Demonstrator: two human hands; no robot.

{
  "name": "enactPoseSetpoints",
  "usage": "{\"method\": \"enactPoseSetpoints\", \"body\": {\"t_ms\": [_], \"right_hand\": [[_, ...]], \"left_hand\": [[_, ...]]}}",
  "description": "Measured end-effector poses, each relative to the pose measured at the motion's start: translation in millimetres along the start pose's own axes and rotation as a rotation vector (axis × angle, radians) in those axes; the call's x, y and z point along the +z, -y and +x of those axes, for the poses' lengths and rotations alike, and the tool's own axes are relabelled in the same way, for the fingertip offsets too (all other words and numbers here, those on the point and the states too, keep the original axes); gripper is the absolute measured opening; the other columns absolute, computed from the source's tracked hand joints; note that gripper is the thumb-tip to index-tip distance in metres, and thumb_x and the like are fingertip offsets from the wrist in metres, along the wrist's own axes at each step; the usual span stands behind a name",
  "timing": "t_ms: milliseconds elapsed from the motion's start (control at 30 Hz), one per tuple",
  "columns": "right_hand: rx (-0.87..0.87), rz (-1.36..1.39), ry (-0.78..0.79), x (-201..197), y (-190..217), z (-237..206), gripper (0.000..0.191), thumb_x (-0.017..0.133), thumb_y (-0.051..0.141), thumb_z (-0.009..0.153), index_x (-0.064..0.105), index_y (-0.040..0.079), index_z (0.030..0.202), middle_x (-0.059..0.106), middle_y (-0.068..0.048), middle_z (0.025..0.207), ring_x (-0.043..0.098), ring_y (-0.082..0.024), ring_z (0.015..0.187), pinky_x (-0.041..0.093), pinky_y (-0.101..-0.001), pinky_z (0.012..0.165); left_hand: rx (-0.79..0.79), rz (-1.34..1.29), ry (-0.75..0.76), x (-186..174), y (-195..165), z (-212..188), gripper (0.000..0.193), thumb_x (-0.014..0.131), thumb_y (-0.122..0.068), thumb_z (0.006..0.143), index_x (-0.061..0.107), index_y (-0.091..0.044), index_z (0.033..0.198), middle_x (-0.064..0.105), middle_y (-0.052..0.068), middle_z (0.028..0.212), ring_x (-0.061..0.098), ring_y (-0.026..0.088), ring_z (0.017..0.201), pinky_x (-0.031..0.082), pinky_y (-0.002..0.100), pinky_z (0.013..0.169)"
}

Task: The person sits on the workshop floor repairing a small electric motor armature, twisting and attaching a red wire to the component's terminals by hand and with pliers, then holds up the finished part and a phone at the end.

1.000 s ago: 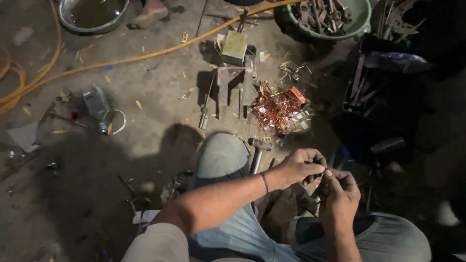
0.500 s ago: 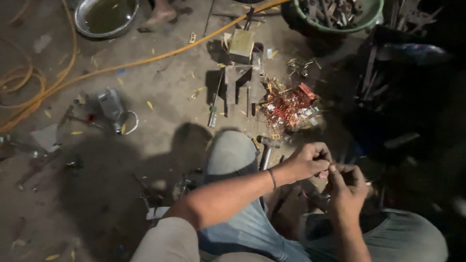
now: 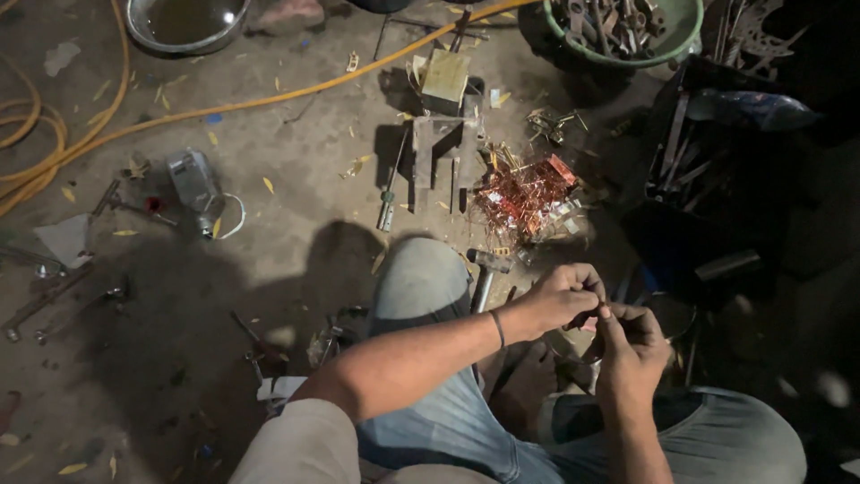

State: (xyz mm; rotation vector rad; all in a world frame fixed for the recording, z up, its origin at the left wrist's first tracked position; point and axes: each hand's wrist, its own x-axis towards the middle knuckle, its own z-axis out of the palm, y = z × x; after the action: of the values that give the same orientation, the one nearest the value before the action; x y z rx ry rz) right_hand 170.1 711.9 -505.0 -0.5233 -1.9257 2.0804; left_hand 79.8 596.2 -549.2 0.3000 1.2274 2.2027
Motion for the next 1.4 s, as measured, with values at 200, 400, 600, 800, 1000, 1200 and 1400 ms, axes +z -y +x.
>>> {"method": "enactPoseSetpoints", "body": {"t_ms": [200,400,600,800,1000,1200,1400], "right_hand": [[0.12,0.131,-0.02,-1.0,-2.1,2.2,0.006,0.067,0.005,0.1,0.064,0.0,0.1,0.063,-0.003,0.082,0.057,-0.008,0.068,0.047,-0.0219,0.058],[0.032,0.118,-0.021,2.8,6.1,3.3,0.006,0.067,0.002,0.104,0.062,-0.001,0.104,0.065,-0.003,0.092,0.057,-0.007,0.077,0.045,-0.0196,0.068],[0.011,0.032,-0.056,-1.0,3.4,1.4,0.004,0.066,0.002,0.103,0.063,-0.001,0.102,0.066,-0.004,0.093,0.06,-0.009,0.078,0.051,-0.022,0.071],[0.023,0.184,-0.034,-4.5,0.8,7.5,0.008,0.066,0.002,0.103,0.061,-0.001,0.099,0.066,-0.006,0.091,0.06,-0.011,0.076,0.051,-0.0233,0.068],[0.114,0.224,-0.046,-2.3,1.8,9.2,0.007,0.065,0.003,0.101,0.059,0.001,0.098,0.066,-0.007,0.088,0.06,-0.011,0.072,0.049,-0.0251,0.063],[0.027,0.177,-0.046,-4.1,-2.5,9.3,0.007,0.066,0.002,0.103,0.061,-0.001,0.099,0.066,-0.007,0.091,0.061,-0.011,0.079,0.05,-0.0243,0.071],[0.03,0.175,-0.054,-5.5,1.1,8.2,0.006,0.066,0.002,0.103,0.062,-0.001,0.1,0.068,-0.008,0.093,0.063,-0.011,0.082,0.051,-0.0219,0.074]], "left_hand": [[0.029,-0.004,0.043,-0.5,-2.4,-2.4,0.004,0.059,0.001,0.095,0.06,-0.002,0.097,0.064,0.005,0.08,0.059,0.008,0.064,0.047,0.022,0.054],[0.042,0.141,-0.004,3.3,2.6,7.3,0.006,0.066,-0.002,0.091,0.063,0.001,0.096,0.066,0.004,0.083,0.06,0.007,0.067,0.05,0.023,0.056],[-0.019,0.077,0.025,1.7,11.4,4.6,0.008,0.065,-0.005,0.092,0.062,-0.001,0.098,0.063,0.005,0.082,0.06,0.008,0.067,0.062,0.026,0.063],[0.051,0.098,0.039,6.3,-5.5,0.0,0.008,0.065,-0.006,0.092,0.062,-0.002,0.098,0.065,0.004,0.085,0.063,0.007,0.069,0.055,0.023,0.059],[0.005,0.165,-0.003,9.4,-12.9,2.1,0.006,0.065,-0.007,0.093,0.062,-0.003,0.094,0.064,0.002,0.081,0.062,0.006,0.064,0.051,0.02,0.056],[-0.043,0.078,-0.029,9.3,-1.9,6.0,0.005,0.064,-0.009,0.093,0.061,-0.004,0.093,0.063,0.001,0.078,0.062,0.006,0.063,0.044,0.02,0.048],[-0.086,0.068,-0.005,9.9,-6.3,3.6,0.006,0.063,-0.011,0.093,0.062,-0.007,0.097,0.064,0.002,0.075,0.06,0.006,0.06,0.044,0.019,0.047]]}}
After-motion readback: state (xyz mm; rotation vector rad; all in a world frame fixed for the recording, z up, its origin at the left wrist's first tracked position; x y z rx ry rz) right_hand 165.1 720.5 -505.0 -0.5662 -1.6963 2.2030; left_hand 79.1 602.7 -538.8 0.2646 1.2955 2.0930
